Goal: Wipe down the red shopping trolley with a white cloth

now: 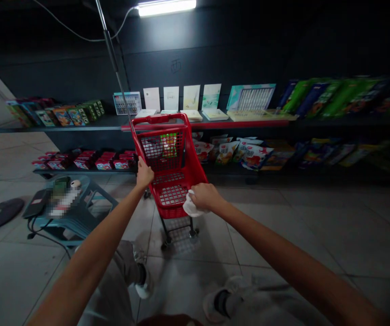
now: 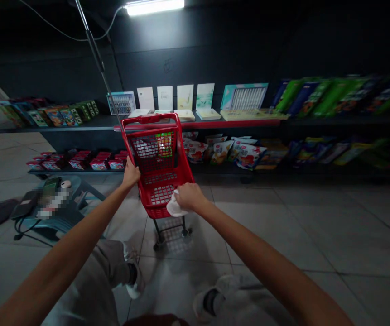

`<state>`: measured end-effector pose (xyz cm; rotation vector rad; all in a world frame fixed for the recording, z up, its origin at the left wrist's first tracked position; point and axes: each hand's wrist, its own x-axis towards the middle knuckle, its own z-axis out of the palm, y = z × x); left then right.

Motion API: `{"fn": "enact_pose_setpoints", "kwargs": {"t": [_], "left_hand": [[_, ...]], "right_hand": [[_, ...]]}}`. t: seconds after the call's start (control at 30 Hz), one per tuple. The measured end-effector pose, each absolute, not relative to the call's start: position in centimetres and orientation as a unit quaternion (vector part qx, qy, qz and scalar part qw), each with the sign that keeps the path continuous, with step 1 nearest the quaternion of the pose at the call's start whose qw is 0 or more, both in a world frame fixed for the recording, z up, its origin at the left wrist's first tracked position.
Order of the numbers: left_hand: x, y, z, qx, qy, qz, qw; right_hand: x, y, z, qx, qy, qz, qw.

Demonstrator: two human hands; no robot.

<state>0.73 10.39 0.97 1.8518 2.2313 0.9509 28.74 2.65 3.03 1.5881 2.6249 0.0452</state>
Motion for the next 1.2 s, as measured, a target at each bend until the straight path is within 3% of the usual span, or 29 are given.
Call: {"fn": "enact_pose_setpoints", "kwargs": {"t": [0.13, 0.37, 0.63, 0.97, 1.1, 1.2], "left_hand": [[2.0, 9.4, 0.6, 0.484, 0.802, 0.322, 0.134], [3.0, 7.5, 0.4, 0.499, 0.803, 0.276, 0.171], [3.3, 9.0, 1.3, 0.515, 0.805, 0.257, 0.144], [3.5, 9.6, 2.3, 0.518, 0.816, 0.229, 0.114], [4.0, 8.8, 2.0, 0.522, 0.812, 0.246, 0.084], [4.3, 7.8, 1.5, 0.519, 0.808, 0.245, 0.134]], "right_hand": [[27.3, 2.2, 2.6, 0.551, 0.834, 0.01, 0.019], [25.2, 2.7, 2.4, 0.573, 0.818, -0.045, -0.003], [18.9, 1.3, 1.3, 0.419, 0.896, -0.091, -0.113], [26.3, 4.4, 0.6, 0.388, 0.92, -0.05, -0.02], [27.5, 4.3, 0.9, 0.431, 0.901, -0.048, -0.027], [27.1, 3.7, 0.5, 0.458, 0.886, -0.04, -0.06]]}}
